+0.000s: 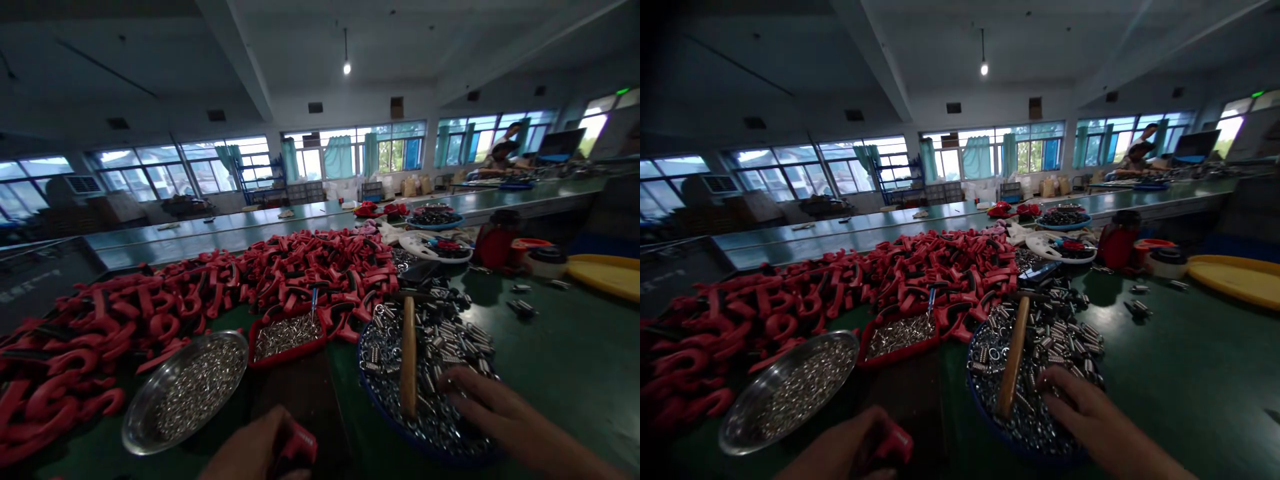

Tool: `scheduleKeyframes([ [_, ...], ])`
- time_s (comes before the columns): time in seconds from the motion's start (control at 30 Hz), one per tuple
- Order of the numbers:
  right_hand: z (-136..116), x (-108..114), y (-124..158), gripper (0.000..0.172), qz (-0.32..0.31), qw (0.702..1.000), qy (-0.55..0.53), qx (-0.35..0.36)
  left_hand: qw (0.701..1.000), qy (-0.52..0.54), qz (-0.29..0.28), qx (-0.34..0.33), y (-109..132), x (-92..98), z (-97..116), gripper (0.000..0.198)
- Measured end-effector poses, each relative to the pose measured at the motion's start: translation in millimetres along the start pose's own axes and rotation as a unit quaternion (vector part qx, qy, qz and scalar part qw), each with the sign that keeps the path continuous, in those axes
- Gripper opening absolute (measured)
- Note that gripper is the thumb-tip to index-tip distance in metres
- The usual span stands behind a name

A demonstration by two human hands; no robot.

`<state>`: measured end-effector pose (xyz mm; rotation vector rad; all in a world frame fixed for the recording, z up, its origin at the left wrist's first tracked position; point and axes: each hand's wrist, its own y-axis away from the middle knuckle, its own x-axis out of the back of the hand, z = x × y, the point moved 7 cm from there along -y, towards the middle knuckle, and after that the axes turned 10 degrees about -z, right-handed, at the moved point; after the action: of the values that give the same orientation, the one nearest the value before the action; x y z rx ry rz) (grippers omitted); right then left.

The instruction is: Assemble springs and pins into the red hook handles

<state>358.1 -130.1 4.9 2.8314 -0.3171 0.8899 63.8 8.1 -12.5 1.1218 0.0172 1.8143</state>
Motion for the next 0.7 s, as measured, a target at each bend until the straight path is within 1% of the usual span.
scheduleKeyframes([
  [0.03, -6, -7, -2, 0.02, -0.021, 0.999, 0.045, 0.022, 0.999, -0.018, 0.027, 0.004, -7, -1.4, 0, 0.038],
  [0.07, -10, -14, -4, 0.018, -0.049, 0.994, 0.088, 0.036, 0.999, -0.021, 0.043, 0.005, -14, -4.0, 0, 0.045],
  [0.1, -11, -23, -5, 0.018, -0.079, 0.988, 0.127, 0.042, 0.999, -0.002, 0.051, 0.007, -22, -6.8, -1, 0.052],
  [0.13, -12, -30, -7, 0.021, -0.103, 0.981, 0.159, 0.043, 0.998, 0.033, 0.052, 0.013, -29, -9.4, -3, 0.054],
  [0.17, -13, -35, -9, 0.028, -0.115, 0.976, 0.18, 0.044, 0.996, 0.076, 0.046, 0.02, -35, -11.9, -4, 0.051],
  [0.23, -15, -41, -16, 0.042, -0.11, 0.976, 0.183, 0.049, 0.987, 0.155, 0.04, 0.019, -43, -13.3, 2, 0.034],
  [0.3, -20, -43, -29, 0.05, -0.095, 0.986, 0.118, 0.064, 0.985, 0.171, 0.03, -0.021, -49, -13.0, 22, 0.02],
  [0.33, -24, -43, -36, 0.052, -0.09, 0.99, 0.074, 0.076, 0.987, 0.15, 0.025, -0.053, -51, -12.9, 36, 0.017],
  [0.4, -30, -42, -52, 0.052, -0.074, 0.993, -0.004, 0.091, 0.99, 0.073, 0.019, -0.123, -58, -15.2, 68, 0.016],
  [0.47, -31, -37, -62, 0.053, -0.047, 0.994, -0.055, 0.077, 0.984, -0.016, 0.014, -0.178, -67, -21.0, 96, 0.016],
  [0.5, -29, -34, -64, 0.054, -0.036, 0.994, -0.077, 0.063, 0.98, -0.065, 0.015, -0.189, -72, -24.1, 107, 0.018],
  [0.57, -23, -30, -60, 0.054, -0.023, 0.99, -0.136, 0.025, 0.97, -0.159, 0.018, -0.181, -83, -28.4, 121, 0.023],
  [0.63, -15, -27, -49, 0.049, -0.025, 0.981, -0.191, -0.01, 0.962, -0.223, 0.013, -0.155, -94, -30.2, 129, 0.026],
  [0.7, -8, -28, -37, 0.039, -0.036, 0.957, -0.288, -0.028, 0.96, -0.248, 0.0, -0.129, -103, -30.6, 135, 0.027],
])
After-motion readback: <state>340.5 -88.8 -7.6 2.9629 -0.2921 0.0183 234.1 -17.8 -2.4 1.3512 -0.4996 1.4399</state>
